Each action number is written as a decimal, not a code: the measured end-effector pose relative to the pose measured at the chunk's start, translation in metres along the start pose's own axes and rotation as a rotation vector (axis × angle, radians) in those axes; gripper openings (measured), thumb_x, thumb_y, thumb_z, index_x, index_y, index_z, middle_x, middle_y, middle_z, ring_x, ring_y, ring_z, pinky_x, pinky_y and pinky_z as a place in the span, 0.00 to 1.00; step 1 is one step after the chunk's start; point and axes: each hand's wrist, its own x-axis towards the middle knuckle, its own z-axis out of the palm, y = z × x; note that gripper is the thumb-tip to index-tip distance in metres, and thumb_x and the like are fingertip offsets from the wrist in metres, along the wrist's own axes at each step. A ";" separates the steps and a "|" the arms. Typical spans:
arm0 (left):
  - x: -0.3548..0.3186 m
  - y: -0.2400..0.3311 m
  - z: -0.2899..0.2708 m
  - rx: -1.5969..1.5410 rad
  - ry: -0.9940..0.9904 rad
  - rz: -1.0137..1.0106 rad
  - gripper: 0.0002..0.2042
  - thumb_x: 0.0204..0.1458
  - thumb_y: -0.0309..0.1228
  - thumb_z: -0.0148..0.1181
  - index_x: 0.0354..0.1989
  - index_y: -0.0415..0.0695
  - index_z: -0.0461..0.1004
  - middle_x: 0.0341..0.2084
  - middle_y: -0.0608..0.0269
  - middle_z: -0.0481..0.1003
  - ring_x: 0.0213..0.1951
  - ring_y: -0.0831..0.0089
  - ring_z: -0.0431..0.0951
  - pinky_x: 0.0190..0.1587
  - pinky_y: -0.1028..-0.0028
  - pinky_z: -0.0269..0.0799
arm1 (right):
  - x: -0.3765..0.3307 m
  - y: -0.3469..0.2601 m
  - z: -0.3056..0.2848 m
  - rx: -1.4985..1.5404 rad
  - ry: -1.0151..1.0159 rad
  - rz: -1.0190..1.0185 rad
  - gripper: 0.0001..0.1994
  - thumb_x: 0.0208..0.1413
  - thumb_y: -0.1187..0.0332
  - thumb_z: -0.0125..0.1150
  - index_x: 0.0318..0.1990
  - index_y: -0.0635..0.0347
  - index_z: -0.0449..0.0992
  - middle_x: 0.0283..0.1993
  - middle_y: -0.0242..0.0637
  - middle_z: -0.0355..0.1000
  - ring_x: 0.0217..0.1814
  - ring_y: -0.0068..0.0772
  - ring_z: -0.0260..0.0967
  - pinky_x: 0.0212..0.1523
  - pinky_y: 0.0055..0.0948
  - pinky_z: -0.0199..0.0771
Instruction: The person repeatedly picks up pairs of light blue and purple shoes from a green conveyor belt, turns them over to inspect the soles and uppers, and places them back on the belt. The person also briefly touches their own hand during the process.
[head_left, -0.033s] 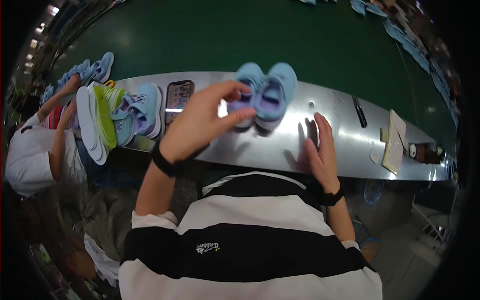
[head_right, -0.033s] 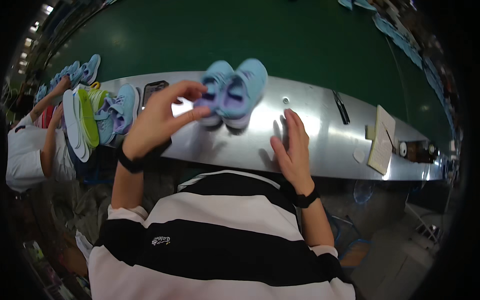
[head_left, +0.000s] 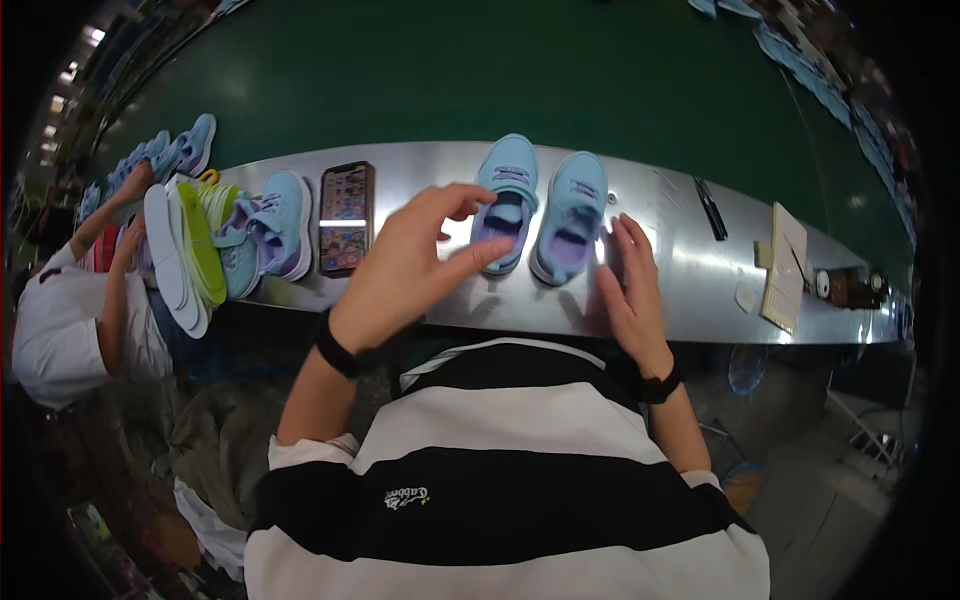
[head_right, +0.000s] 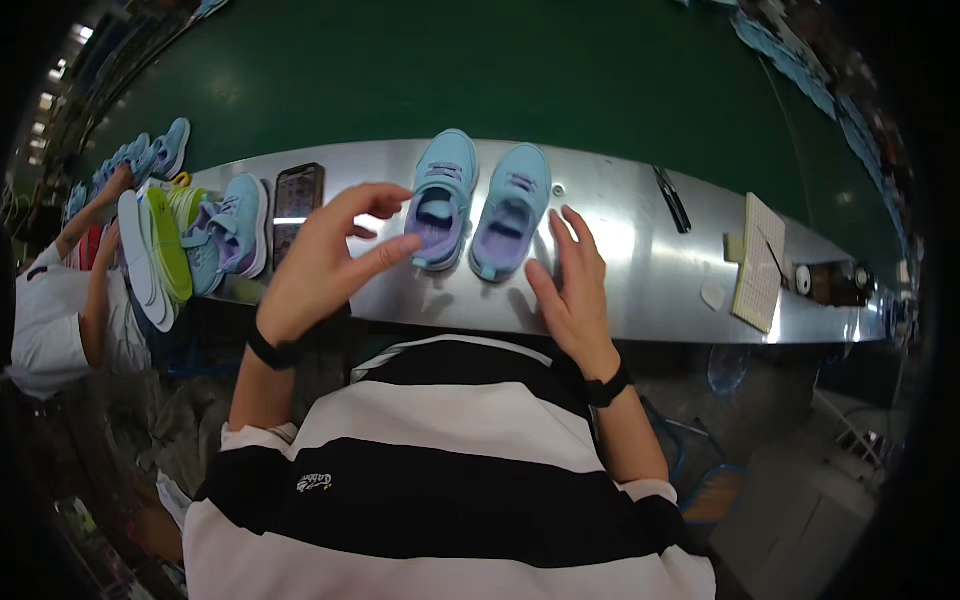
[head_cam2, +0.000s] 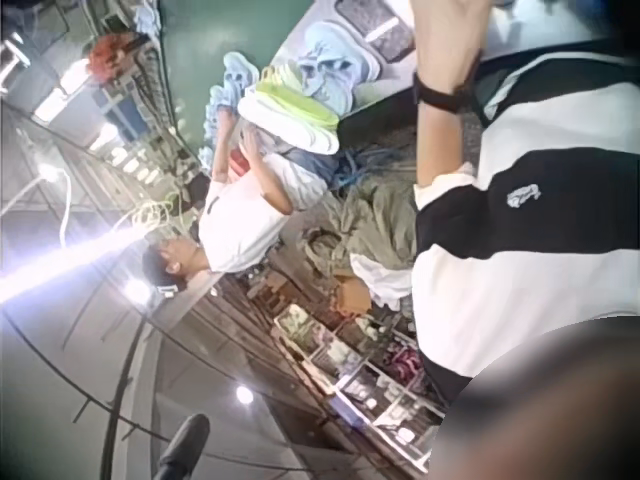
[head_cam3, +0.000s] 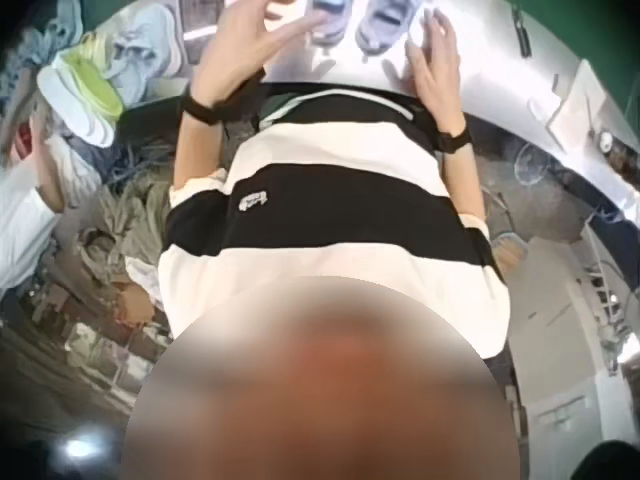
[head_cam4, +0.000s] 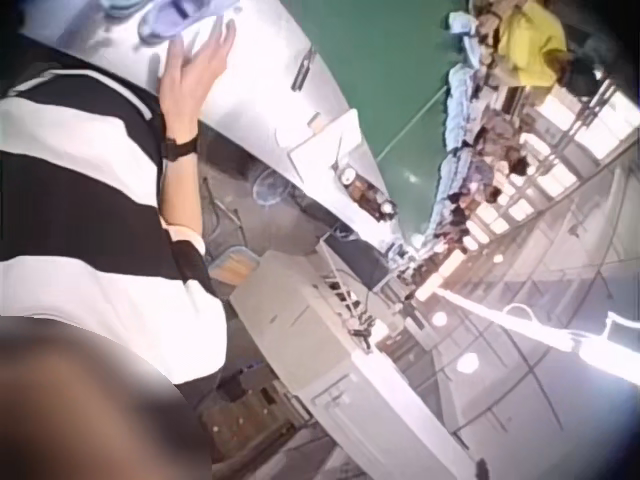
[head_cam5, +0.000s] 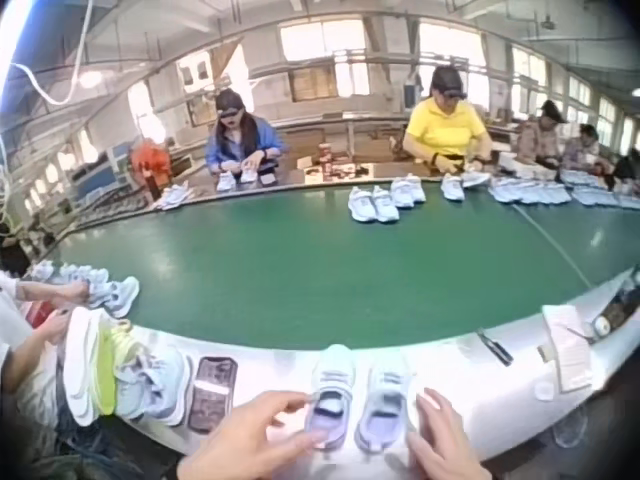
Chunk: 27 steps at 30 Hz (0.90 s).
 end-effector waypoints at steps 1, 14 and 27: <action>-0.011 0.004 0.020 -0.023 0.019 -0.060 0.24 0.50 0.41 0.68 0.52 0.40 0.71 0.40 0.52 0.72 0.44 0.62 0.73 0.43 0.68 0.72 | -0.002 -0.002 0.002 0.024 0.044 -0.006 0.30 0.59 0.59 0.58 0.65 0.64 0.60 0.66 0.51 0.58 0.67 0.50 0.55 0.67 0.39 0.52; -0.011 -0.047 0.070 -0.590 0.016 -0.425 0.24 0.59 0.27 0.56 0.63 0.35 0.60 0.39 0.59 0.75 0.35 0.79 0.75 0.38 0.80 0.70 | 0.003 0.011 -0.005 0.685 -0.004 0.399 0.25 0.57 0.70 0.60 0.61 0.68 0.65 0.43 0.35 0.73 0.39 0.21 0.70 0.42 0.21 0.71; -0.026 -0.031 0.081 -1.353 0.087 -0.401 0.24 0.65 0.34 0.39 0.69 0.44 0.51 0.64 0.56 0.61 0.64 0.62 0.63 0.67 0.65 0.55 | -0.007 -0.008 0.018 0.987 -0.028 0.171 0.32 0.60 0.72 0.45 0.72 0.58 0.46 0.66 0.40 0.58 0.61 0.32 0.62 0.61 0.29 0.62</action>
